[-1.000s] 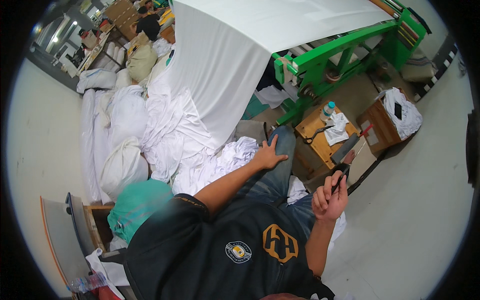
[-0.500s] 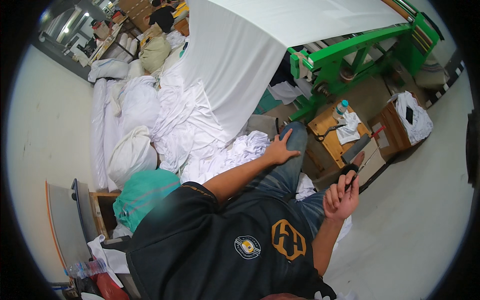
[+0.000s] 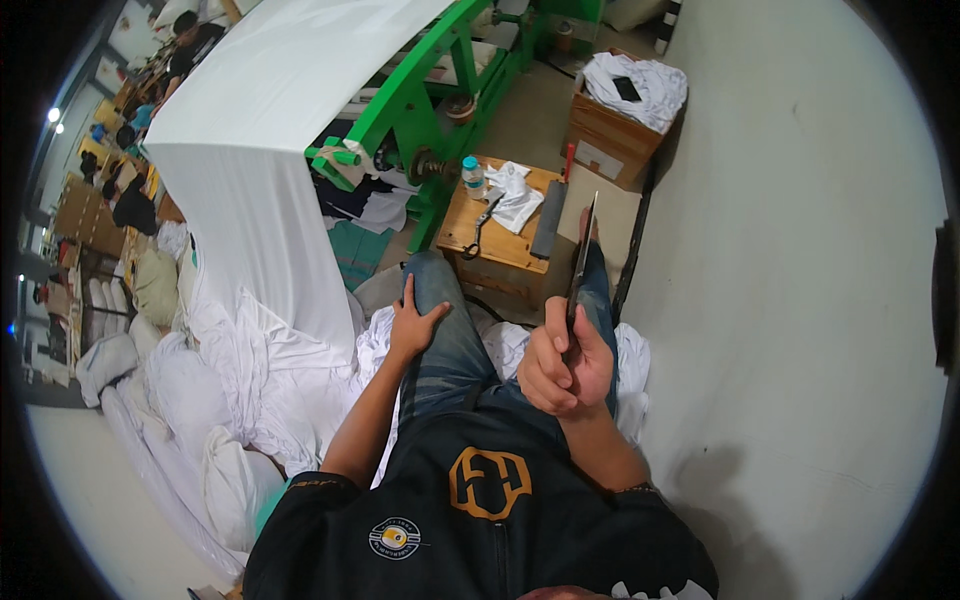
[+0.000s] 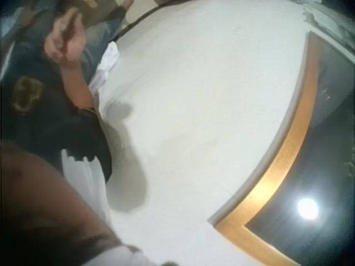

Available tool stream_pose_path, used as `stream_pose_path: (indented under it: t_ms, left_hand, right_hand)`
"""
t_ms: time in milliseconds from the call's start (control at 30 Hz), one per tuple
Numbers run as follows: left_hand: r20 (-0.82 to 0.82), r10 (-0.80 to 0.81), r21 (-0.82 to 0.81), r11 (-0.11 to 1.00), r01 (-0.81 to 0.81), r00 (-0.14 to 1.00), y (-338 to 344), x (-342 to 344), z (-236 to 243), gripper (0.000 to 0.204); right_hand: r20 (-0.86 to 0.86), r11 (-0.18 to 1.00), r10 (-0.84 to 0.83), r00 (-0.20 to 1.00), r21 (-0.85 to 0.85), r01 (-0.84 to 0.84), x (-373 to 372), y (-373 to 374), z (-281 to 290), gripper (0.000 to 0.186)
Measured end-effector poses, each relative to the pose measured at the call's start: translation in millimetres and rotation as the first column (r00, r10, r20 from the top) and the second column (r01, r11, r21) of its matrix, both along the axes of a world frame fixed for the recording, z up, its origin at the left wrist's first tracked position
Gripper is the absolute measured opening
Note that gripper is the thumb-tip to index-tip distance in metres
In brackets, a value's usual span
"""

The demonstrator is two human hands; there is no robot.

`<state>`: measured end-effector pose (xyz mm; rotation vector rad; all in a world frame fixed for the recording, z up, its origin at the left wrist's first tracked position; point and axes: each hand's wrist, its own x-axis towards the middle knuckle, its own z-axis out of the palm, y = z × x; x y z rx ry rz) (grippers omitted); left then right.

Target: The person sits on the floor and uses scissors to trim small pieces of white fabric on a wooden block.

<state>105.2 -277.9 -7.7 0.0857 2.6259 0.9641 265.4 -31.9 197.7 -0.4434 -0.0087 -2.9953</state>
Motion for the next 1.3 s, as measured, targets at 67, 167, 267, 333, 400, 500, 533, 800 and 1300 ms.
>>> stream_pose_path:
  t_ms: [67,167,267,333,400,500,533,800,1300]
  left_hand:
    - [-0.023,0.004,-0.008,1.000,-0.004,1.000,-3,1,-3,0.114]
    - [-0.077,-0.025,-0.006,1.000,0.025,0.997,-10,0,-15,0.113]
    - [-0.046,-0.003,-0.013,1.000,0.002,0.999,-5,0,-10,0.113]
    - [-0.019,0.011,-0.018,1.000,-0.011,1.000,-3,-1,-7,0.113]
    - [-0.021,0.008,-0.027,1.000,-0.008,1.000,-3,-1,-8,0.113]
    - [-0.031,0.014,-0.026,1.000,-0.015,0.999,-4,-1,-9,0.113]
    - [-0.034,0.013,-0.028,1.000,-0.014,0.999,-4,0,-9,0.112]
    - [-0.028,0.017,-0.050,0.999,-0.018,0.999,-3,0,-8,0.112]
    - [-0.049,0.009,-0.010,1.000,-0.009,0.999,-1,0,-6,0.110]
  right_hand:
    - [-0.063,1.000,0.016,0.998,-0.006,-0.016,6,1,7,0.042]
    - [-0.091,0.999,0.042,0.995,-0.014,-0.044,14,0,20,0.044]
    - [-0.181,0.999,0.029,0.983,0.030,-0.024,17,0,24,0.043]
    - [-0.203,0.999,0.047,0.978,0.026,-0.042,19,-3,28,0.045]
    - [-0.230,0.998,0.067,0.971,0.007,-0.067,20,-4,30,0.046]
    - [-0.262,0.995,0.088,0.961,-0.031,-0.099,21,-5,29,0.045]
    - [-0.263,0.994,0.088,0.961,-0.034,-0.101,21,-5,29,0.045]
    - [-0.252,0.996,0.076,0.965,-0.024,-0.085,18,-5,31,0.046]
    - [-0.159,0.997,0.061,0.985,-0.045,-0.069,17,-6,31,0.047]
